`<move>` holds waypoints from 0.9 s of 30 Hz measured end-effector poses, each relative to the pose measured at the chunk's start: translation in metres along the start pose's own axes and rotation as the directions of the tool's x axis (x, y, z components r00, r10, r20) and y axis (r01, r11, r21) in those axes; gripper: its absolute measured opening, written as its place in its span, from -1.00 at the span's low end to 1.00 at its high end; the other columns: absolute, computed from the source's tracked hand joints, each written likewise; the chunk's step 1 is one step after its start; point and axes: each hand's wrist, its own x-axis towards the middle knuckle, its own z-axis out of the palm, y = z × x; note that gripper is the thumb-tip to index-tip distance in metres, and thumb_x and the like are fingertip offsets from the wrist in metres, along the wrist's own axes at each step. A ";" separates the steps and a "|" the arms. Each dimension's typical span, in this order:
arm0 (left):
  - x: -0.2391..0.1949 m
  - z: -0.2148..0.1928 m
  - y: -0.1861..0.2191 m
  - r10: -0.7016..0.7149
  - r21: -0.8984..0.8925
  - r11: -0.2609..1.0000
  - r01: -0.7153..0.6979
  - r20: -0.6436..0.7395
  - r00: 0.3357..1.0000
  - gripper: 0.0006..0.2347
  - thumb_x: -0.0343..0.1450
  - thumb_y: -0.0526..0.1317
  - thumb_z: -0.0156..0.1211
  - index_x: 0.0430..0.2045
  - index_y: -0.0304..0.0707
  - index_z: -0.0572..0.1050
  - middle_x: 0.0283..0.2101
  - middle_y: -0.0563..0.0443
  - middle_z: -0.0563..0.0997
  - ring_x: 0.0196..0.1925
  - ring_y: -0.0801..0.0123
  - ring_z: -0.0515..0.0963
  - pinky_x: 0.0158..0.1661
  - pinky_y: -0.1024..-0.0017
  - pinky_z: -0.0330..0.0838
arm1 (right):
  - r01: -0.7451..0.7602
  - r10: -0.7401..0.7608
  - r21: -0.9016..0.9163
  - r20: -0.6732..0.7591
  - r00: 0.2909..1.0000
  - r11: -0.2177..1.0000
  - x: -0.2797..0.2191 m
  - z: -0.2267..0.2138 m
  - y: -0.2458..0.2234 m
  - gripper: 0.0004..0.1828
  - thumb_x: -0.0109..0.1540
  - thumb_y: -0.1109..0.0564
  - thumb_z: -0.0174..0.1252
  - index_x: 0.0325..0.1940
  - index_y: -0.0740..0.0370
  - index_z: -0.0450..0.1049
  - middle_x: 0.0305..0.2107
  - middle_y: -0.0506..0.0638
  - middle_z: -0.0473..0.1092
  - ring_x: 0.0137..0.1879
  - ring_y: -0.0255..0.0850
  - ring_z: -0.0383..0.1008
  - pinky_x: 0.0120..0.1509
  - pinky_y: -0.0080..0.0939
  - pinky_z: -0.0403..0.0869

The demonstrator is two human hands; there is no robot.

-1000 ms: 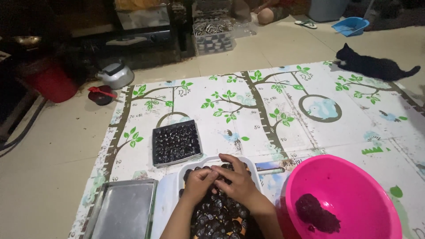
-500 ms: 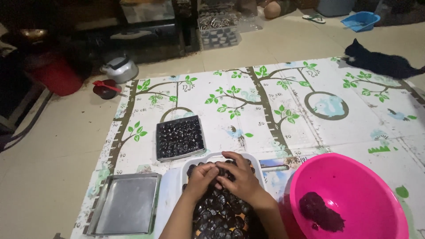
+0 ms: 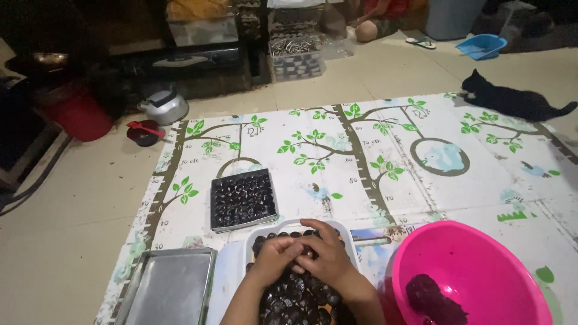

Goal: Rolling small portions of dark dough into balls and arranging them in a tray

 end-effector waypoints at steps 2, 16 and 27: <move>0.001 0.000 0.002 0.034 0.117 0.993 -0.020 -0.124 0.992 -0.86 0.45 -0.31 0.20 -0.26 -0.39 0.66 -0.34 -0.15 0.76 -0.27 0.33 0.76 -0.22 0.50 0.64 | -0.023 0.029 -0.061 0.105 0.994 0.998 0.000 0.000 0.000 -0.25 -0.03 0.01 0.55 0.23 0.02 0.49 0.31 0.07 0.23 0.37 -0.02 0.30 0.40 0.00 0.27; 0.005 -0.004 -0.014 0.150 -0.114 0.981 -0.159 -0.080 0.985 -0.67 0.37 -0.38 0.27 0.02 -0.55 0.55 -0.24 -0.21 0.69 -0.26 0.28 0.69 -0.22 0.52 0.60 | -0.044 0.045 -0.010 0.148 0.988 0.999 -0.005 0.005 0.010 -0.34 0.05 0.18 0.38 0.25 0.07 0.45 0.30 0.09 0.26 0.38 0.00 0.32 0.39 0.00 0.33; 0.003 -0.006 -0.010 0.167 0.038 0.986 -0.163 -0.102 0.981 -0.87 0.45 -0.29 0.19 -0.27 -0.39 0.61 -0.34 -0.13 0.71 -0.31 0.35 0.68 -0.18 0.49 0.59 | -0.040 0.044 -0.046 0.104 0.994 0.998 -0.007 0.008 0.013 -0.44 0.09 0.09 0.38 0.20 -0.01 0.55 0.31 0.08 0.27 0.41 -0.03 0.29 0.43 0.01 0.31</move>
